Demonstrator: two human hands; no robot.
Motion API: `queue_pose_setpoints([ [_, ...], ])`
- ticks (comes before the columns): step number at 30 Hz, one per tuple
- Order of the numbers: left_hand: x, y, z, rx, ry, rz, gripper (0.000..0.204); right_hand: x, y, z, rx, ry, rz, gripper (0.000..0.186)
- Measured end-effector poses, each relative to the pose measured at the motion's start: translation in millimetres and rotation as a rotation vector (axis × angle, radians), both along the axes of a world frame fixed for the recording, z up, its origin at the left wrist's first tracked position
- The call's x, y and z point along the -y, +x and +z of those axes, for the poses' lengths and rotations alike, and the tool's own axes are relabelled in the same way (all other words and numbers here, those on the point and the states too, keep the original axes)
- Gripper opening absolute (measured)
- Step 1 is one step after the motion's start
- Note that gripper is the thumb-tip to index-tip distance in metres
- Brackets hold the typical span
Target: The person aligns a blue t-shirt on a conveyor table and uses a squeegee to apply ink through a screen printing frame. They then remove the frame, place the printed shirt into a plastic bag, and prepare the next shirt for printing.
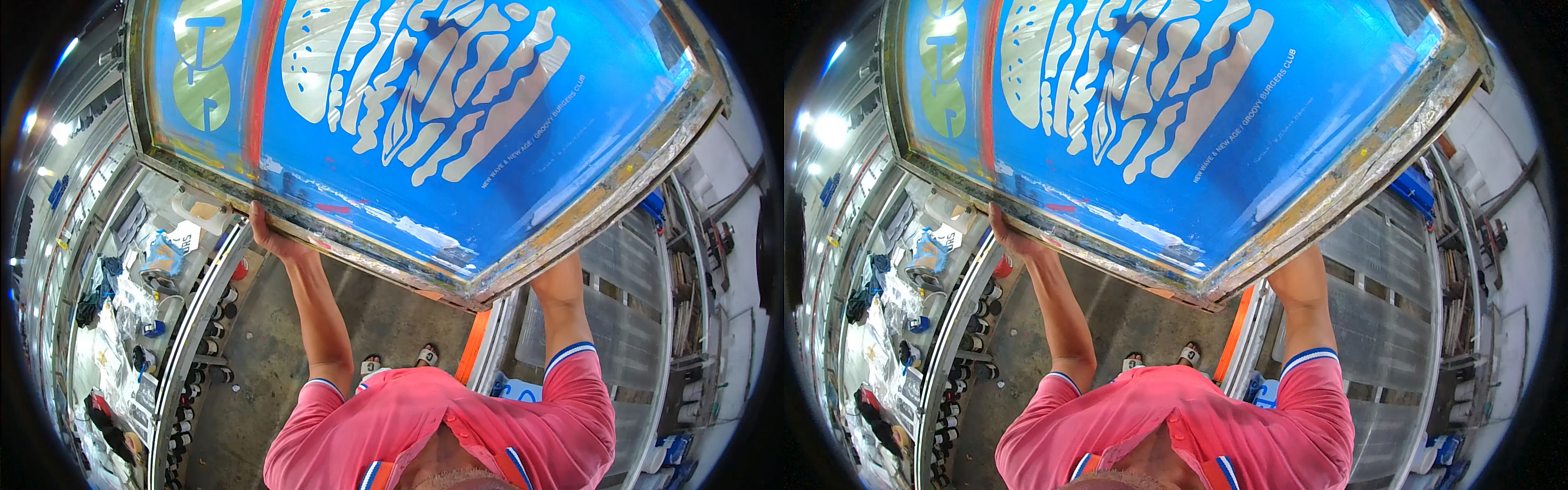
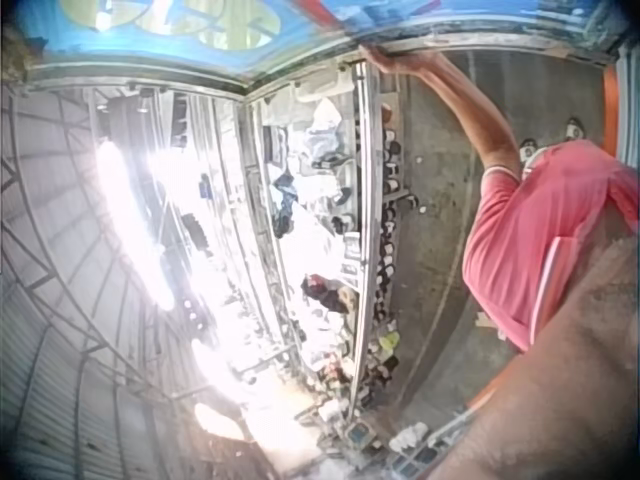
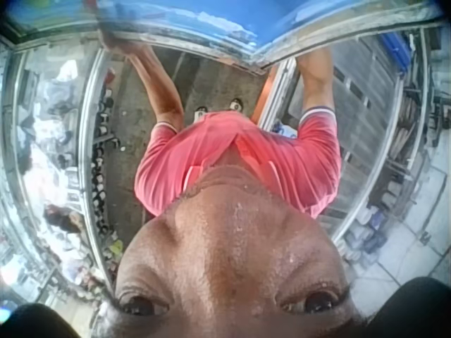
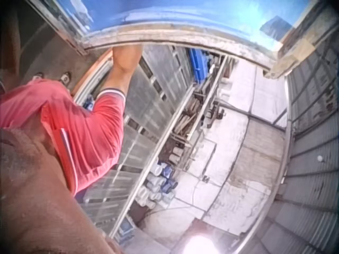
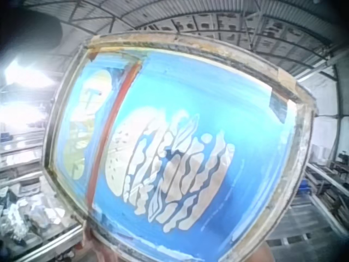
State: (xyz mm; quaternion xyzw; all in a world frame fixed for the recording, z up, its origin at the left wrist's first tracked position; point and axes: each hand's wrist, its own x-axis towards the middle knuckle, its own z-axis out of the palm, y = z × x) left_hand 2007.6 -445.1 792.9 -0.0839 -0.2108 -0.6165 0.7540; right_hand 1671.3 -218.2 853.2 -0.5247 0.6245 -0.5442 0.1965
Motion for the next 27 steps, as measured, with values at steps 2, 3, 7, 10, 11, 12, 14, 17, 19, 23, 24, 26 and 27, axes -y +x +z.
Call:
queue_pose_setpoints([
  [2,2,-3,0,-0.020,-0.003,-0.017,0.048,-3,2,5,-0.010,0.003,-0.007,0.038],
  [3,3,-4,0,-0.030,-0.009,-0.025,0.048,-4,3,7,-0.020,0.004,-0.010,0.038],
  [7,-2,-5,5,-0.033,-0.033,-0.045,0.050,-4,2,4,0.001,0.017,-0.030,0.037],
  [10,-2,-5,4,-0.018,-0.021,-0.040,0.051,-3,7,5,-0.107,0.013,-0.147,0.029],
  [11,-2,-4,4,-0.011,-0.014,-0.034,0.051,-3,7,5,-0.140,0.022,-0.172,0.029],
  [12,-2,-5,4,-0.013,0.004,-0.023,0.051,-2,7,5,-0.173,0.031,-0.196,0.028],
  [14,-3,-7,8,-0.021,0.038,-0.005,0.051,-3,6,4,-0.167,0.037,-0.192,0.029],
  [17,-4,-7,10,-0.030,0.001,-0.022,0.050,-4,2,6,-0.110,0.036,-0.132,0.029],
  [19,-6,-7,13,-0.046,-0.014,-0.035,0.049,-4,1,6,-0.090,0.034,-0.113,0.030],
  [23,-6,-6,12,-0.066,-0.049,-0.071,0.047,-4,-2,6,-0.073,0.032,-0.097,0.030],
  [24,-5,-6,11,-0.063,-0.046,-0.067,0.047,-4,-3,6,-0.069,0.030,-0.097,0.030],
  [26,-2,-4,9,-0.057,-0.038,-0.057,0.046,-4,-3,7,-0.067,0.031,-0.094,0.031],
  [27,-2,-3,8,-0.055,-0.046,-0.061,0.047,-4,-3,6,-0.064,0.033,-0.091,0.031],
])
